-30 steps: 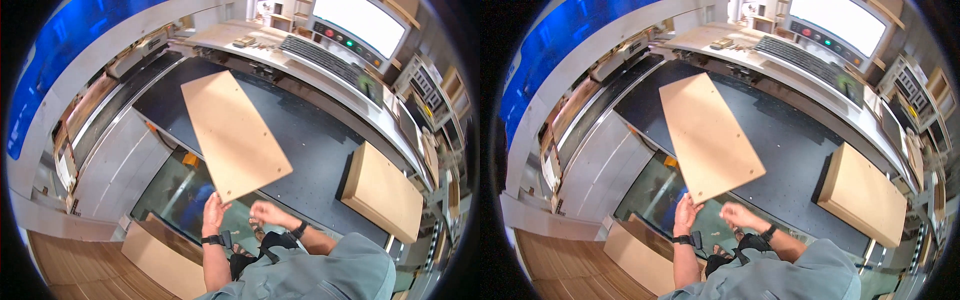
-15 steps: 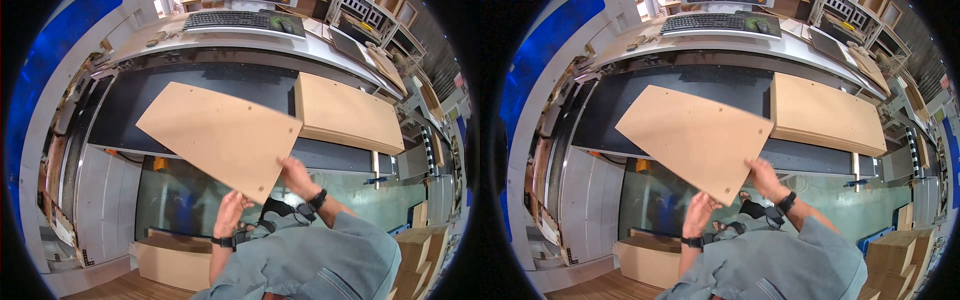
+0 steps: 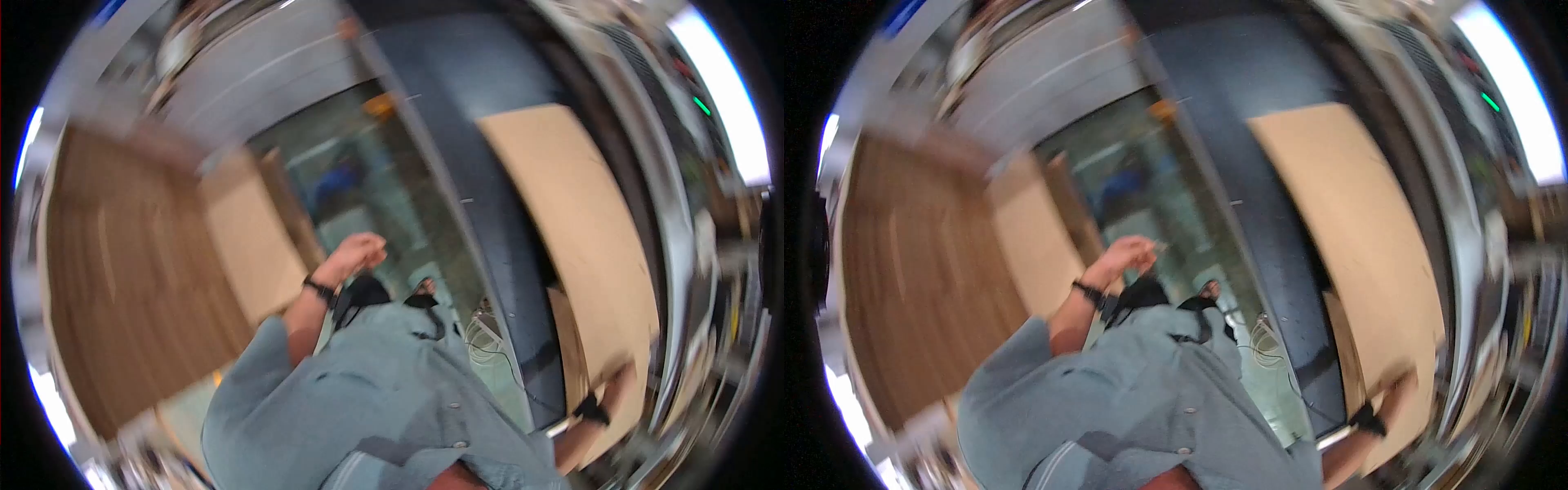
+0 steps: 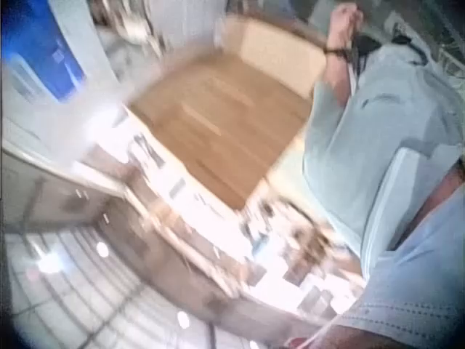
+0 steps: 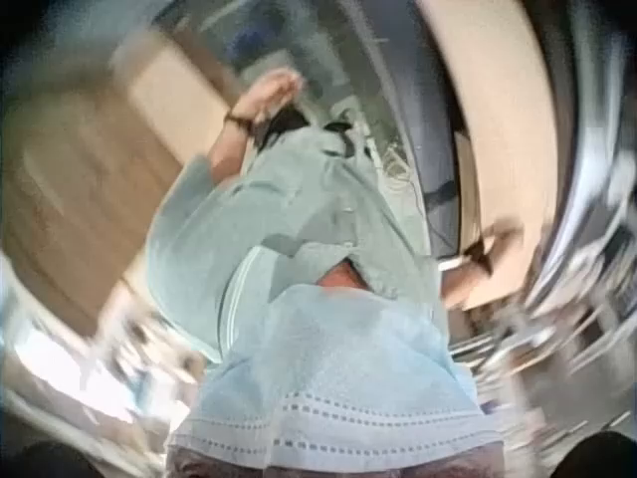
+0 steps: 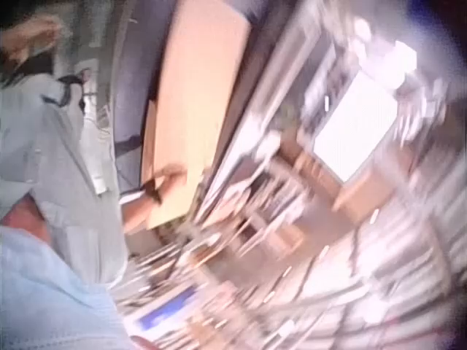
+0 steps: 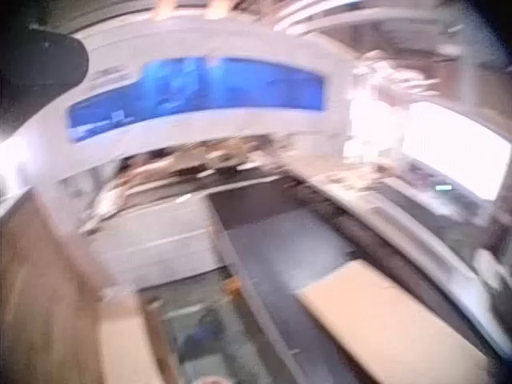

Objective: Pick up wooden panels from a conveyor or workbench, inspect them, clean them using an air nozzle, and stack them onto pallets.

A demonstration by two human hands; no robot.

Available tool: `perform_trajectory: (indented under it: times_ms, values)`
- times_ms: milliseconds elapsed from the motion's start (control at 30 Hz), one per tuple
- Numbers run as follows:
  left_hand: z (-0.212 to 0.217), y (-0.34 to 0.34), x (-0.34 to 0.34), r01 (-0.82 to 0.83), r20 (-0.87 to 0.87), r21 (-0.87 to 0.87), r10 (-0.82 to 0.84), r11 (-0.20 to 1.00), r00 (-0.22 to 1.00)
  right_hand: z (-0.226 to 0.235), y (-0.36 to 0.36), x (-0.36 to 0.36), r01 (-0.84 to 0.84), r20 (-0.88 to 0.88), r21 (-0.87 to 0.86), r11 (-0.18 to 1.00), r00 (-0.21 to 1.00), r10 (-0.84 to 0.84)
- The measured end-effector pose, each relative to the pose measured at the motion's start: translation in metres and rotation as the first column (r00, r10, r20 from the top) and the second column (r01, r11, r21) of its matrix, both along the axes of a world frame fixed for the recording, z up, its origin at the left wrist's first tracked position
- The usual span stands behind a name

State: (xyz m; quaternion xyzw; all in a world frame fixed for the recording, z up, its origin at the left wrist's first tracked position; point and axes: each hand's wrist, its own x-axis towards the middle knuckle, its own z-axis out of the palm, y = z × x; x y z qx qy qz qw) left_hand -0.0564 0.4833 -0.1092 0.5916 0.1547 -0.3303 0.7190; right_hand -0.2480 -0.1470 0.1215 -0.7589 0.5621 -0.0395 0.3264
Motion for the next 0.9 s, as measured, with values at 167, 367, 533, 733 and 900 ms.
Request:
perform_trajectory:
  times_ms: [167,367,533,733,900]
  values:
    - [-0.054,0.078,-0.053,-0.371,-0.135,0.231,0.407,0.9,0.903,0.018,-0.043,-0.012,-0.043,0.409,-0.449,0.892,0.878,0.249]
    - [-0.15,0.233,-0.184,-0.518,-0.08,0.713,0.788,0.473,0.61,0.002,0.286,0.15,-0.848,0.6,0.264,0.459,0.517,0.61]
    - [-0.178,0.268,-0.214,-0.381,-0.012,0.893,0.859,0.24,0.512,-0.202,0.459,0.209,-0.667,0.465,0.718,-0.198,0.249,0.849]
    - [-0.232,0.324,-0.212,-0.01,-0.087,0.991,0.698,0.134,0.71,-0.481,0.59,0.227,-0.664,0.283,0.684,-0.302,-0.14,0.949]
    - [-0.287,0.352,-0.25,-0.063,-0.038,0.992,0.734,0.11,0.678,-0.52,0.722,0.204,-0.781,0.199,0.564,-0.269,-0.187,0.962]
